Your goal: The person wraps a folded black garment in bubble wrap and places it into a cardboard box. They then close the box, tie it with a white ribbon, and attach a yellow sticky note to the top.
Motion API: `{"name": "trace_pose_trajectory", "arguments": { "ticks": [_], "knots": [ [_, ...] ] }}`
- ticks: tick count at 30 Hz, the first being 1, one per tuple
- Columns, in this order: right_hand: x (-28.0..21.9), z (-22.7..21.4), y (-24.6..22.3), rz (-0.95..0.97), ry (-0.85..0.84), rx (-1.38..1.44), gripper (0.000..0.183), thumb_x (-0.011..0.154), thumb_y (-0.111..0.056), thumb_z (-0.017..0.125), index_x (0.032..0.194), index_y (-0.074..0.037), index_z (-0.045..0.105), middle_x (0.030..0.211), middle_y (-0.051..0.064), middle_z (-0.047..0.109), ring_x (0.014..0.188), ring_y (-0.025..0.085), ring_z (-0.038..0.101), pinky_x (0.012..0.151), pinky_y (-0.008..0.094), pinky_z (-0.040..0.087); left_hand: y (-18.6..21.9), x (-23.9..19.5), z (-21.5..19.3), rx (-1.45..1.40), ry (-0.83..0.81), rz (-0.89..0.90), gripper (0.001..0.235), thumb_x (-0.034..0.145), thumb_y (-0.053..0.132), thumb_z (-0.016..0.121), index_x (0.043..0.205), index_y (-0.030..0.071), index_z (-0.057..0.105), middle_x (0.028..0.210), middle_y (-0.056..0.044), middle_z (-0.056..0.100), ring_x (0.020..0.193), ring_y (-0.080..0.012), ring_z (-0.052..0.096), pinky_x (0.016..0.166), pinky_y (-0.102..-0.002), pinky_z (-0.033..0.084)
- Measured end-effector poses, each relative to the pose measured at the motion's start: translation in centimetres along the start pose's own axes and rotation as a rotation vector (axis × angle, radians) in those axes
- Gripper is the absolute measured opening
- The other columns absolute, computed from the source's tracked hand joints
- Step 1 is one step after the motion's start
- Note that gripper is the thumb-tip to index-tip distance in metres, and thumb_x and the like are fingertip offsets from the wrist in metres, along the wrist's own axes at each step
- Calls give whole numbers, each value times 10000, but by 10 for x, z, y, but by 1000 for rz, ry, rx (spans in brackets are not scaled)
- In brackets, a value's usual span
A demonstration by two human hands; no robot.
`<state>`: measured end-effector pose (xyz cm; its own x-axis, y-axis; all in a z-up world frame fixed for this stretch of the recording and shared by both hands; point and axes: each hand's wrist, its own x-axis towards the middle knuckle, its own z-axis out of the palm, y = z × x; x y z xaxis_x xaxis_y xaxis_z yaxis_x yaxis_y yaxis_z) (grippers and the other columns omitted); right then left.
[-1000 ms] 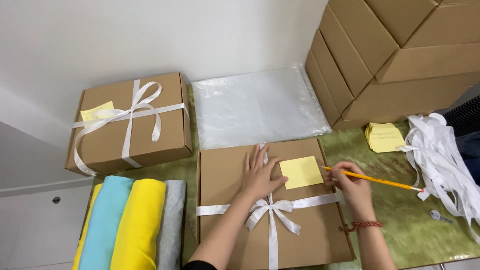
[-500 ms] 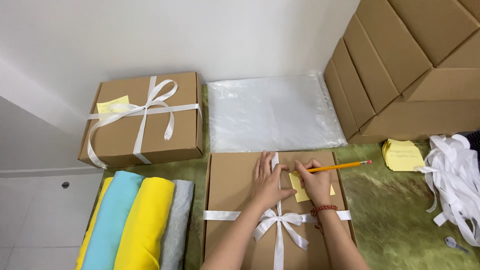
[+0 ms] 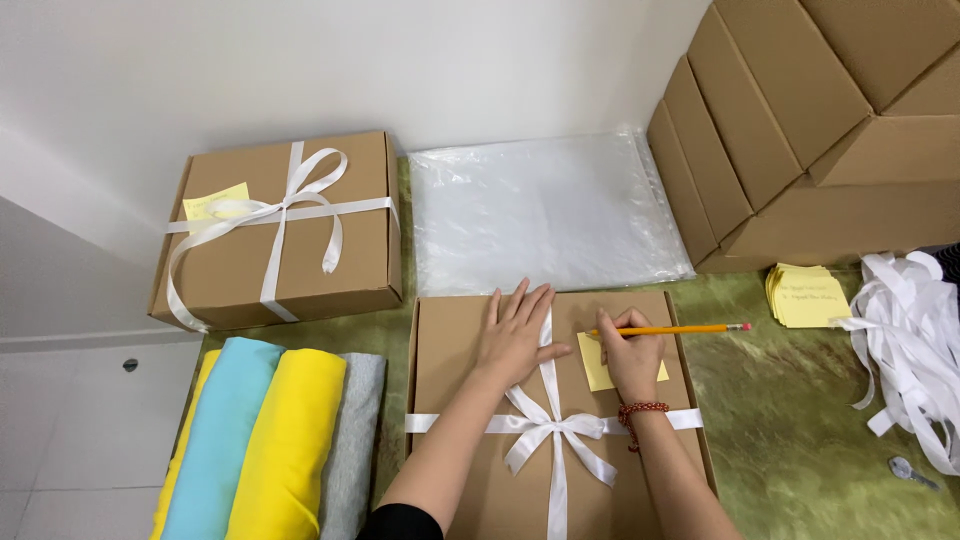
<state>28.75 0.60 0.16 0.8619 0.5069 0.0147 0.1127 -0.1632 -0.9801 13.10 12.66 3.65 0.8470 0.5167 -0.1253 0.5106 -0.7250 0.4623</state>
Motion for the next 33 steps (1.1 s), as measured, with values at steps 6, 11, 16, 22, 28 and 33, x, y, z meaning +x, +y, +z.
{"name": "trace_pose_trajectory", "arguments": {
  "ticks": [6,11,16,22,28,33],
  "knots": [
    [-4,5,3,0,-10,34,326,959,-106,807,743,25,601,429,127,511,329,171,505,360,256,363,-17,-3,1,15,38,41,979,936,712,549,1683,150,262,1735,-47,313,1647,-291,148,1310,-628,-10],
    [-4,9,10,-32,-36,56,313,967,-92,799,769,29,589,435,107,493,334,162,498,362,252,355,-33,15,17,48,53,22,943,950,772,467,1693,228,262,1708,-10,357,1600,-270,256,1292,-596,72],
    [1,7,7,-4,-36,74,318,972,-123,796,764,7,594,434,108,505,330,175,515,360,262,367,-5,-10,11,-39,246,66,629,1007,611,557,1461,182,482,1589,-105,303,1471,-367,328,1219,-583,222],
    [-5,6,-11,4,-55,103,319,963,-138,805,768,-15,584,433,99,491,338,164,510,363,265,374,27,-85,28,18,205,251,352,804,496,833,1013,227,742,1275,-18,513,1352,-331,393,1178,-652,242],
    [-6,6,-15,10,-53,121,326,971,-149,802,774,-18,578,447,97,497,343,169,519,370,269,388,20,-103,30,2,126,162,201,860,343,846,952,211,727,1324,-23,518,1390,-336,376,1205,-689,193],
    [-3,10,-14,2,-55,120,325,976,-147,803,772,-17,585,458,92,513,350,169,529,371,270,397,7,-108,31,-21,178,134,164,879,372,829,928,254,726,1347,-6,531,1394,-344,397,1170,-693,236]
  ]
}}
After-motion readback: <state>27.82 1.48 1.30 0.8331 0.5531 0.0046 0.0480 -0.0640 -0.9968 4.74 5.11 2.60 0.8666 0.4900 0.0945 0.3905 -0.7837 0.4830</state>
